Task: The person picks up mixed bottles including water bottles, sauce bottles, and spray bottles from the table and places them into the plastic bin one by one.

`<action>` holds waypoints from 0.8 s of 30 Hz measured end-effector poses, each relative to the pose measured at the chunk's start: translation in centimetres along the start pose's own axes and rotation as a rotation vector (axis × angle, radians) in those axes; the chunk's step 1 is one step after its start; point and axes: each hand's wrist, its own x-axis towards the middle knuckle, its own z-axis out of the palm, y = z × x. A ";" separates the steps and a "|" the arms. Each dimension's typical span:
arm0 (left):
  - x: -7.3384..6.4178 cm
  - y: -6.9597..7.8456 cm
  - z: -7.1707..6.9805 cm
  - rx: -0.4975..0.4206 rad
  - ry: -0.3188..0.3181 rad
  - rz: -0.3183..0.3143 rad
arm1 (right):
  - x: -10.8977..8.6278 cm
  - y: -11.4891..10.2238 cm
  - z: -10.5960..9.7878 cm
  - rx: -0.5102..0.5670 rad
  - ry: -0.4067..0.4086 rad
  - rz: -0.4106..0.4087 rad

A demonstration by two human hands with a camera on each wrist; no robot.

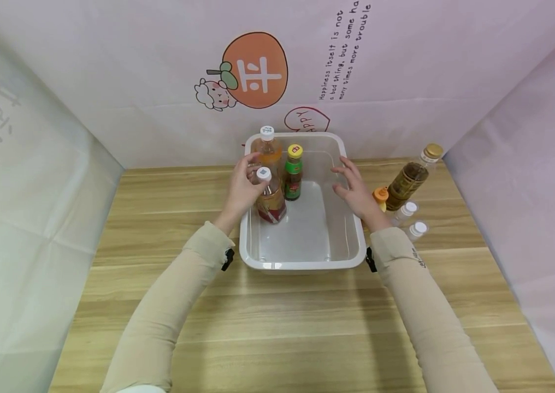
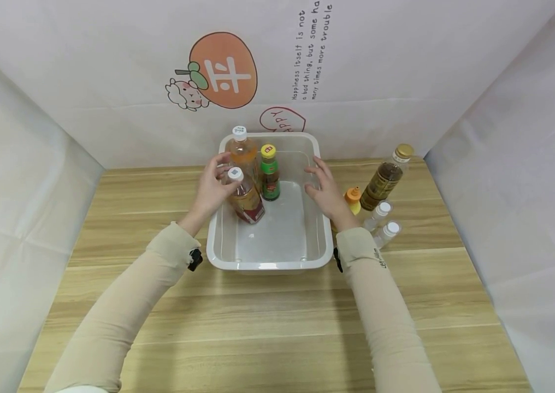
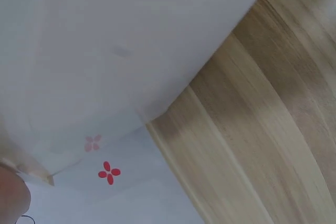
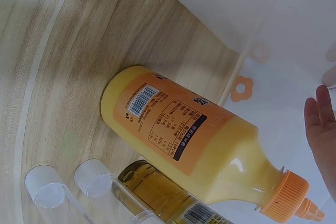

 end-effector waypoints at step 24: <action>-0.3 -0.3 0.1 0.063 -0.009 0.029 | 0.1 0.3 0.0 -0.005 -0.008 0.017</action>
